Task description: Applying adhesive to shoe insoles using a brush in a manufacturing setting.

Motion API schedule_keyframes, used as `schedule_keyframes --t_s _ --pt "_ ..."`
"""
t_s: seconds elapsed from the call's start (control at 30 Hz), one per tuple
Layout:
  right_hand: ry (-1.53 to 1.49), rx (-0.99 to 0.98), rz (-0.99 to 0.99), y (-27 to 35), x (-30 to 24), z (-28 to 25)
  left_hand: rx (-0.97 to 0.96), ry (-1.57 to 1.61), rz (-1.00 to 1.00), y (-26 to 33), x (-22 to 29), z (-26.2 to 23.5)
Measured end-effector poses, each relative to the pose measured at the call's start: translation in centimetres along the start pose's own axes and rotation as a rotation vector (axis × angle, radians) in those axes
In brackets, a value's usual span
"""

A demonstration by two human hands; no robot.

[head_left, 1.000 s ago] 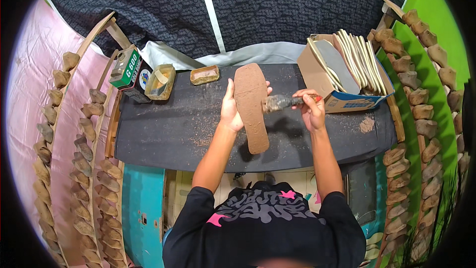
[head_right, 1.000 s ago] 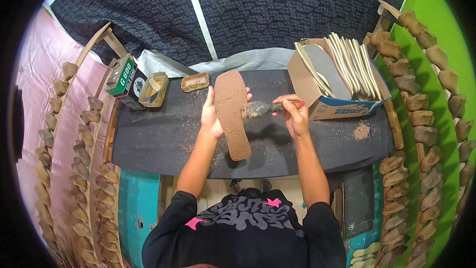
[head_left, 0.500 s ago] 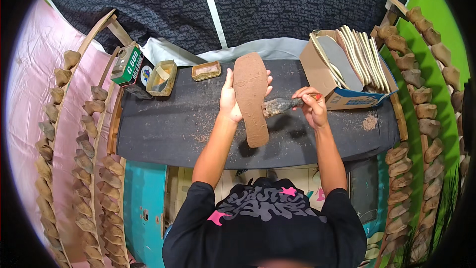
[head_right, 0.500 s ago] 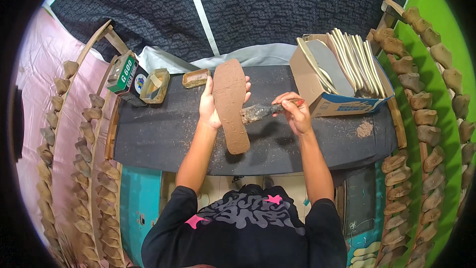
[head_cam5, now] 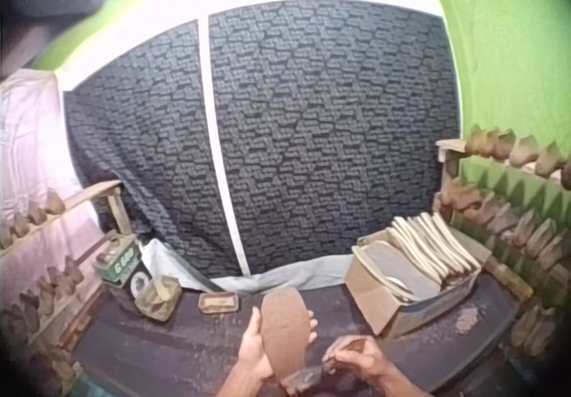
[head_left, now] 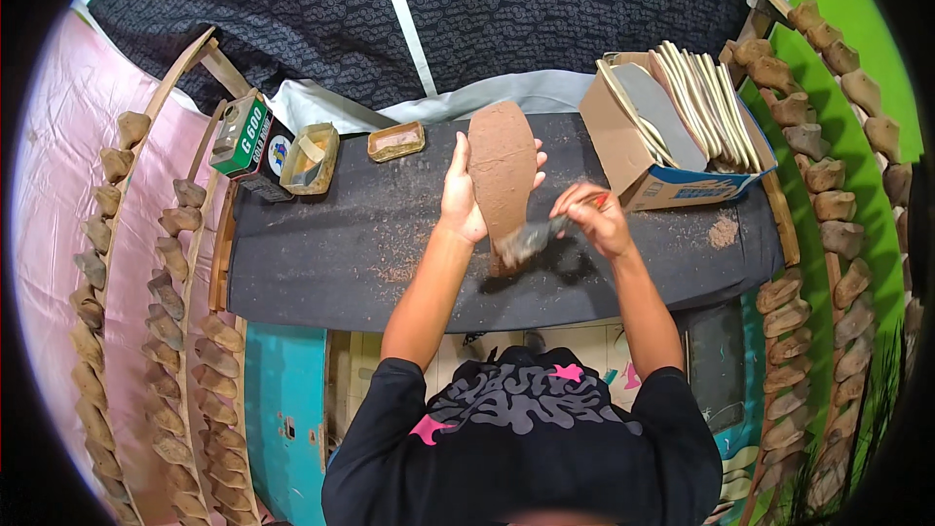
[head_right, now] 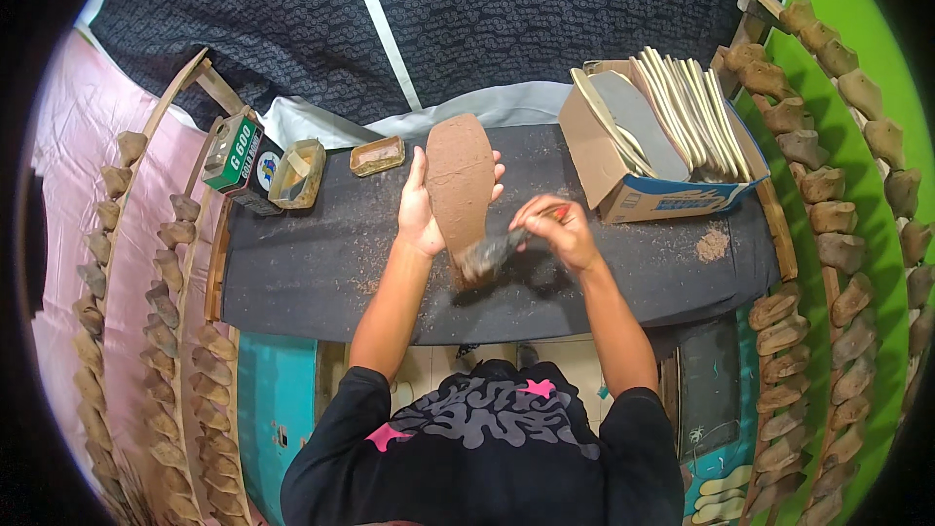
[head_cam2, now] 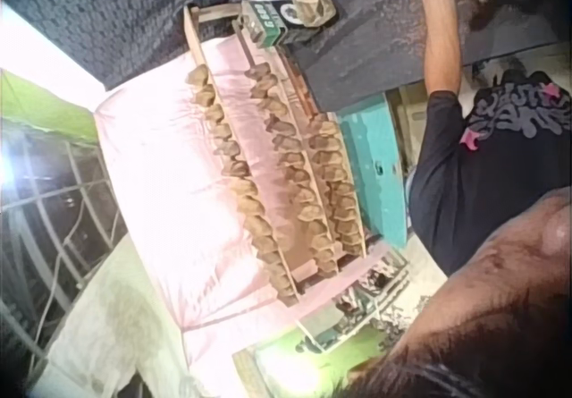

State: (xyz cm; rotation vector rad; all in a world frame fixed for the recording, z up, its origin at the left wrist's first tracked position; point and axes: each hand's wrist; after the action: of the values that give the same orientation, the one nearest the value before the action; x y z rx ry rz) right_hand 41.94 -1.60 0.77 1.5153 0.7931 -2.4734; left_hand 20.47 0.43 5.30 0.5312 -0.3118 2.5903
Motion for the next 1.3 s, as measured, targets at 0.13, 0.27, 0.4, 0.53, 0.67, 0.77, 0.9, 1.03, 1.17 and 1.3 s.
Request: schedule_keyframes --t_s 0.13,0.27,0.4,0.53,0.67,0.77,0.9,1.03,1.17,1.3 --pt "-0.004 -0.071 0.013 -0.2 -0.8 0.4 0.018 -0.024 0.002 0.4 -0.2 0.1" --pt "-0.096 0.279 -0.234 -3.0 -2.2 -0.1 0.071 -0.114 -0.024 0.8 -1.1 0.7" --pt "-0.105 0.322 -0.232 -3.4 -1.7 0.6 0.021 -0.192 -0.021 1.1 -1.5 0.5" --pt "-0.089 0.141 -0.069 -1.2 -0.1 0.9 0.050 -0.150 -0.044 1.4 -1.6 -0.1" --pt "-0.054 0.132 -0.070 -0.6 -0.4 0.3 0.051 -0.198 -0.033 1.3 -1.5 -0.6" --pt "-0.082 0.261 -0.150 -1.5 -1.0 0.6 0.021 -0.132 -0.081 1.7 -1.5 -0.2" --pt "-0.097 0.386 -0.225 -2.0 -0.6 0.4 -0.073 -0.047 -0.138 2.0 -1.8 -0.4" --pt "-0.109 0.527 -0.265 -2.0 0.1 0.1 -0.131 0.064 -0.112 2.7 -2.0 -0.7" --pt "-0.092 0.569 -0.300 -2.4 0.3 0.8 -0.085 0.136 -0.179 3.1 -2.6 -1.9" --pt "-0.050 0.598 -0.332 -2.4 0.7 1.8 -0.034 0.046 -0.054 2.8 -2.7 -2.2"
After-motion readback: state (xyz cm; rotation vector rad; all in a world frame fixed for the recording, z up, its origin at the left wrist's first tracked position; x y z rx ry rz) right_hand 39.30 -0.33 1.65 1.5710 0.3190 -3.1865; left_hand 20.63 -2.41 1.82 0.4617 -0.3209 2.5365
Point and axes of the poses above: each hand's wrist, its own y-axis away from the middle knuckle, its own z-axis out of the palm, x = y × z, and after that the axes turned 1 degree about x, right-handed
